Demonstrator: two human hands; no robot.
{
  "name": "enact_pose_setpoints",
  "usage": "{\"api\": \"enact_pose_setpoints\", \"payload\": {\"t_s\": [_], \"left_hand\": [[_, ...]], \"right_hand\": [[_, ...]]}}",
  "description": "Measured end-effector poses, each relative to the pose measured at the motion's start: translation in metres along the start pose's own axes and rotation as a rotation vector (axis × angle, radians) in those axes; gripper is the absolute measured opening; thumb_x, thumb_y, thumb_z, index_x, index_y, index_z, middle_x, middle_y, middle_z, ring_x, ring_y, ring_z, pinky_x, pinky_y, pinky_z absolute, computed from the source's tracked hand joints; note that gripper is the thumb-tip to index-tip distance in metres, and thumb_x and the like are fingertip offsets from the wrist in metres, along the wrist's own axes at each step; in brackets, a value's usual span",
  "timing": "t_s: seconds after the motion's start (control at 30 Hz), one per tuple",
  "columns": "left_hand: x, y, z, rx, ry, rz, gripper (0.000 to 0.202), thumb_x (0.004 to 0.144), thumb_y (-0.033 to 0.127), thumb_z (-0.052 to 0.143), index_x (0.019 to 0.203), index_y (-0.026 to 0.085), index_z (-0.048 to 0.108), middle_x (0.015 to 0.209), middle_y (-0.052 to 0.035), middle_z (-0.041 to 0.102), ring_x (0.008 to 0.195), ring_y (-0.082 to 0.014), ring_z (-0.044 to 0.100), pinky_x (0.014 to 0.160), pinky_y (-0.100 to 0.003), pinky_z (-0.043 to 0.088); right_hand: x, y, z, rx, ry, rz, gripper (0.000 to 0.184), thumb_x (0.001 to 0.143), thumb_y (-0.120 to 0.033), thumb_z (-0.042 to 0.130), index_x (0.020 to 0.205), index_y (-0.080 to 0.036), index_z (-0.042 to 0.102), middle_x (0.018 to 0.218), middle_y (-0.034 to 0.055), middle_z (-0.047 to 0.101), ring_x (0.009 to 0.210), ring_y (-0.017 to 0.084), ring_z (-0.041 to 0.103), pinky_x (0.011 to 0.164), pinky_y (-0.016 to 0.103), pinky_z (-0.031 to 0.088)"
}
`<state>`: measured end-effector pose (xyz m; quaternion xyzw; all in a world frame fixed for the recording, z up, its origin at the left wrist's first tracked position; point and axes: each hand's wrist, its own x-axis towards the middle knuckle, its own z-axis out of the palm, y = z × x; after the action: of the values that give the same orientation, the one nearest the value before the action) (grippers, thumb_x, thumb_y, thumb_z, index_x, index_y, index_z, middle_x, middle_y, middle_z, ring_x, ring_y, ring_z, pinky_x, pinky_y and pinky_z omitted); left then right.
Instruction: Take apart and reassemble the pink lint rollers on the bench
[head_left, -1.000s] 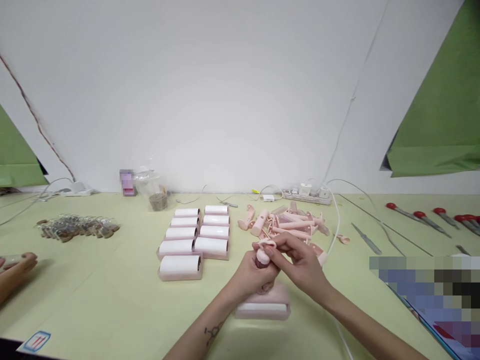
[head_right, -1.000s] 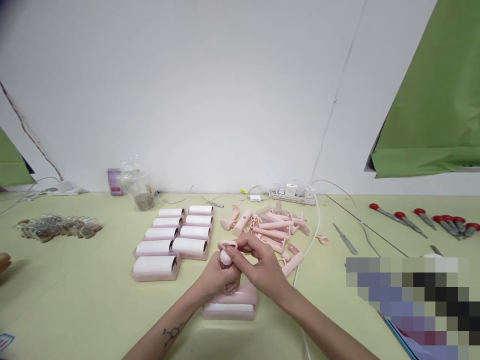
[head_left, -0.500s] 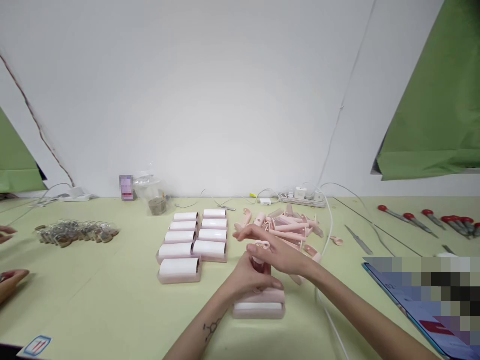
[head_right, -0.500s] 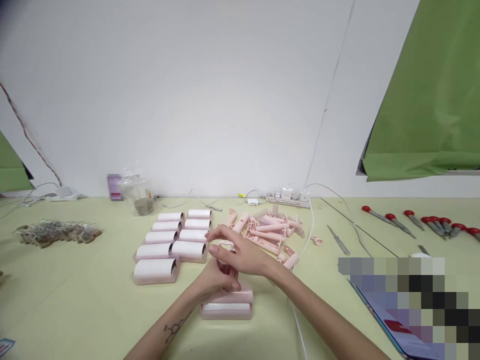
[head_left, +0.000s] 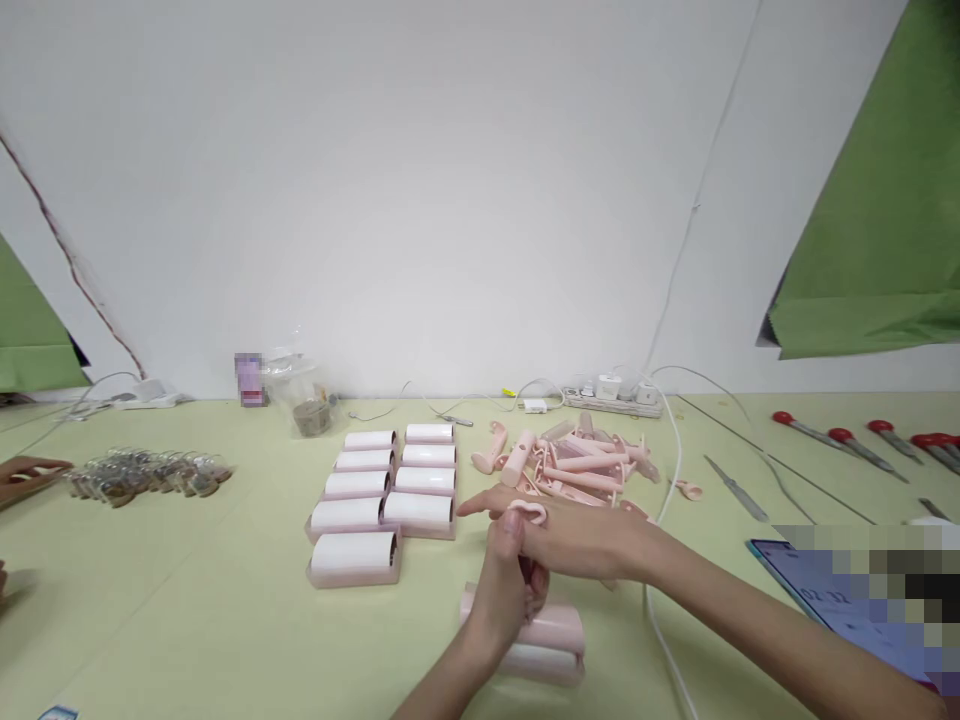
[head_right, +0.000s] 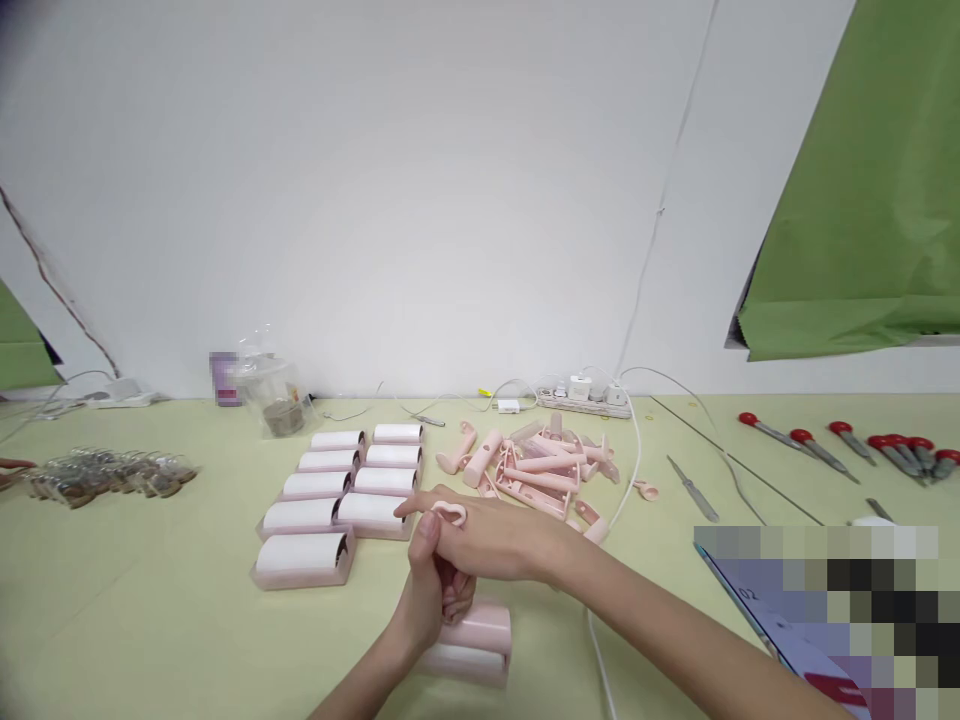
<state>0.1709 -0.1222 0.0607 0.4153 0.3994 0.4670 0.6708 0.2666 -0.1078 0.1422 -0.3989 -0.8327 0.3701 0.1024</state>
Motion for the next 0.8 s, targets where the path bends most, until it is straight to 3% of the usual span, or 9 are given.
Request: {"api": "enact_pose_setpoints", "payload": {"t_s": [0.07, 0.2, 0.33, 0.4, 0.5, 0.53, 0.6, 0.7, 0.8], "left_hand": [[0.0, 0.001, -0.001, -0.019, -0.002, -0.034, 0.064, 0.044, 0.085, 0.028, 0.033, 0.022, 0.027, 0.024, 0.0076, 0.017, 0.024, -0.0031, 0.013, 0.03, -0.021, 0.006], [0.002, -0.002, -0.003, 0.003, -0.02, -0.026, 0.063, 0.049, 0.083, 0.025, 0.031, 0.022, 0.025, 0.025, 0.0071, 0.015, 0.024, -0.0031, 0.012, 0.03, -0.021, 0.007], [0.003, -0.007, -0.008, 0.062, -0.091, 0.051, 0.061, 0.061, 0.078, 0.019, 0.034, 0.022, 0.025, 0.028, 0.006, 0.014, 0.027, -0.0043, 0.013, 0.031, -0.021, 0.011], [0.002, -0.004, -0.013, 0.129, -0.174, 0.141, 0.06, 0.066, 0.074, 0.022, 0.039, 0.021, 0.032, 0.031, 0.0047, 0.022, 0.029, -0.006, 0.021, 0.033, -0.021, 0.02], [-0.002, 0.011, -0.024, 0.25, -0.272, 0.294, 0.054, 0.069, 0.067, 0.03, 0.055, 0.019, 0.05, 0.048, 0.0, 0.048, 0.047, -0.0126, 0.046, 0.05, -0.026, 0.039], [-0.004, 0.016, -0.028, 0.28, -0.279, 0.326, 0.049, 0.068, 0.063, 0.039, 0.063, 0.018, 0.055, 0.06, -0.0016, 0.056, 0.058, -0.0157, 0.052, 0.058, -0.028, 0.042], [-0.013, 0.025, -0.036, 0.419, -0.268, 0.383, 0.041, 0.058, 0.053, 0.06, 0.079, 0.018, 0.06, 0.084, -0.0033, 0.06, 0.081, -0.0214, 0.054, 0.074, -0.03, 0.041], [-0.032, 0.022, -0.051, 0.808, -0.174, 0.384, 0.054, 0.041, 0.04, 0.077, 0.088, 0.021, 0.058, 0.096, -0.0028, 0.057, 0.092, -0.0252, 0.05, 0.08, -0.034, 0.04], [-0.054, 0.003, -0.068, 1.075, -0.068, 0.341, 0.039, 0.056, 0.029, 0.07, 0.092, 0.024, 0.057, 0.095, -0.0013, 0.055, 0.092, -0.0239, 0.05, 0.079, -0.034, 0.04]], "right_hand": [[0.001, 0.0, 0.001, 0.012, -0.016, -0.014, 0.039, 0.084, -0.025, 0.033, 0.118, -0.033, 0.05, 0.061, -0.0022, 0.066, 0.049, 0.015, 0.061, 0.049, 0.026, 0.044], [0.005, 0.0, 0.006, 0.045, 0.018, -0.029, 0.038, 0.081, -0.018, 0.035, 0.11, -0.031, 0.055, 0.058, -0.0027, 0.063, 0.048, 0.014, 0.059, 0.042, 0.022, 0.041], [0.004, 0.005, 0.015, 0.204, 0.079, -0.007, 0.024, 0.083, -0.025, 0.037, 0.096, -0.027, 0.057, 0.046, -0.006, 0.054, 0.039, 0.012, 0.053, 0.038, 0.02, 0.039], [0.0, 0.011, 0.02, 0.29, 0.085, -0.013, 0.023, 0.085, -0.03, 0.037, 0.102, -0.026, 0.052, 0.046, -0.0071, 0.052, 0.039, 0.011, 0.053, 0.04, 0.021, 0.042], [-0.012, 0.021, 0.027, 0.23, 0.17, -0.097, 0.04, 0.081, -0.036, 0.048, 0.12, -0.027, 0.041, 0.08, 0.0002, 0.062, 0.065, 0.016, 0.062, 0.059, 0.028, 0.051], [-0.017, 0.025, 0.029, 0.183, 0.232, -0.124, 0.048, 0.079, -0.037, 0.052, 0.124, -0.028, 0.036, 0.098, 0.0038, 0.06, 0.081, 0.018, 0.061, 0.069, 0.032, 0.05], [-0.027, 0.036, 0.035, 0.128, 0.333, -0.137, 0.057, 0.079, -0.039, 0.054, 0.129, -0.032, 0.028, 0.128, 0.0067, 0.041, 0.11, 0.023, 0.048, 0.087, 0.038, 0.043], [-0.038, 0.055, 0.042, 0.188, 0.358, -0.091, 0.056, 0.083, -0.041, 0.047, 0.131, -0.037, 0.019, 0.141, 0.0045, 0.023, 0.123, 0.024, 0.033, 0.096, 0.043, 0.035], [-0.046, 0.075, 0.044, 0.284, 0.382, -0.125, 0.047, 0.086, -0.04, 0.042, 0.129, -0.035, 0.022, 0.139, 0.0055, 0.026, 0.122, 0.021, 0.034, 0.098, 0.041, 0.033]]}}
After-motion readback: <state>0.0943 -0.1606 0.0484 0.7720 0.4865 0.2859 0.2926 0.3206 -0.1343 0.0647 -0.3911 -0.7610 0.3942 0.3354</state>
